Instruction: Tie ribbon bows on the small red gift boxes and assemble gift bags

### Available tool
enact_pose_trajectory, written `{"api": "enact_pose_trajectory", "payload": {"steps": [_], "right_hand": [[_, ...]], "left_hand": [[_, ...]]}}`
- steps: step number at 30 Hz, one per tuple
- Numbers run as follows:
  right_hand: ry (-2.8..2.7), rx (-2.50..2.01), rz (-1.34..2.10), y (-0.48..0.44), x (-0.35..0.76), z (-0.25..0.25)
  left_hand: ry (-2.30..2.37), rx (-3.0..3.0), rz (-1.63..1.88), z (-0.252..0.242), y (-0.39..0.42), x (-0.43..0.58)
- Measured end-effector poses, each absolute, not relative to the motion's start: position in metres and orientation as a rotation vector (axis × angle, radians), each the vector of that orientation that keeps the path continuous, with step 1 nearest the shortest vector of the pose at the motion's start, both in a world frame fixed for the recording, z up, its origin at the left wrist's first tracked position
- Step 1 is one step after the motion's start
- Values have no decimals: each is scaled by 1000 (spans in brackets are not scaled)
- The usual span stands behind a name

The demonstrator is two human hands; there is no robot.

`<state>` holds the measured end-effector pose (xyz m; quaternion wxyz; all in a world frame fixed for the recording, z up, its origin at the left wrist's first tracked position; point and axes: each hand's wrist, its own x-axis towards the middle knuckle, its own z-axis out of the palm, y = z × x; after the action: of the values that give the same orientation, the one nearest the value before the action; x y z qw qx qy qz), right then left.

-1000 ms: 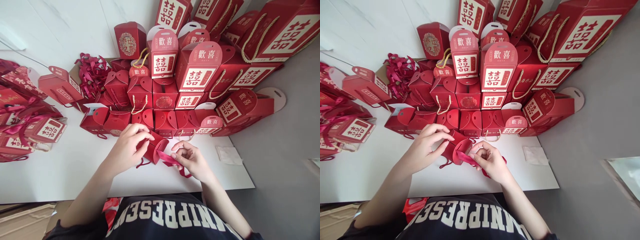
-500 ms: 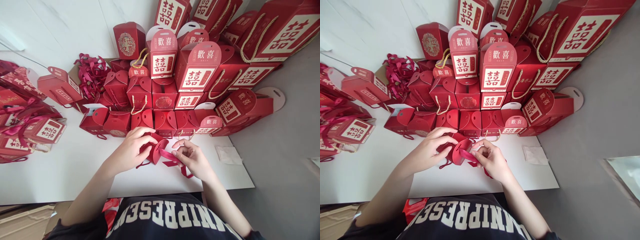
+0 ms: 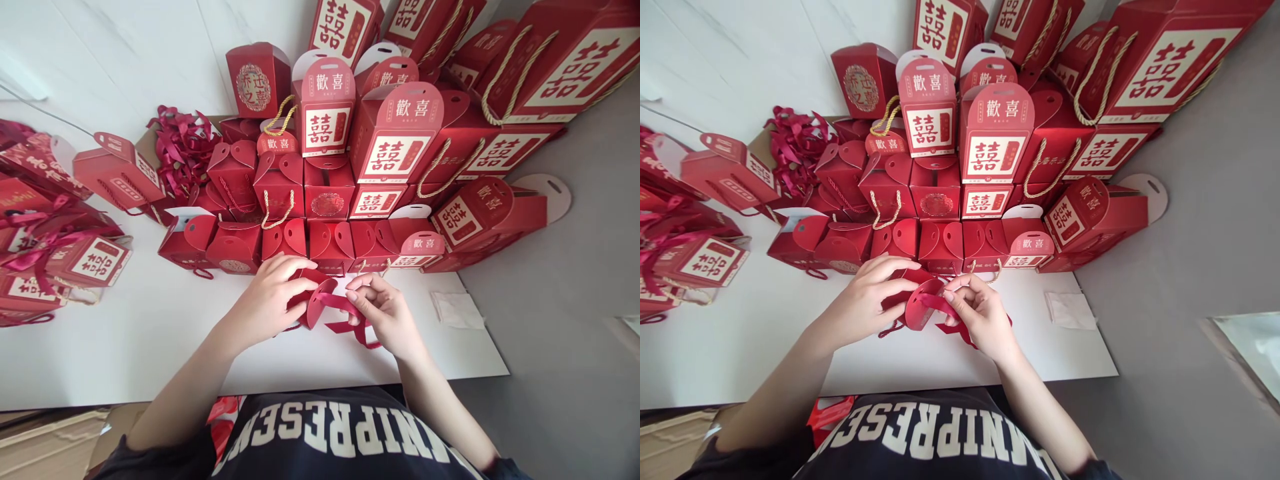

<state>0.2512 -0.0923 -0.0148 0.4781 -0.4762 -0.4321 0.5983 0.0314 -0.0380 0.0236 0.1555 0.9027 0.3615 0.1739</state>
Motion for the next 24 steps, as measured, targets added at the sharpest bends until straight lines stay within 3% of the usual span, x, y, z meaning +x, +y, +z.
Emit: {"api": "enact_pose_trajectory", "payload": {"steps": [9,24], "right_hand": [[-1110,-1067,1545,-94,253,-22],[-1188,-1073,1532,-93,245,-31]], "left_hand": [[1036,2647,625,21,-35,28],[1027,2611,467,23,-41,25]]}}
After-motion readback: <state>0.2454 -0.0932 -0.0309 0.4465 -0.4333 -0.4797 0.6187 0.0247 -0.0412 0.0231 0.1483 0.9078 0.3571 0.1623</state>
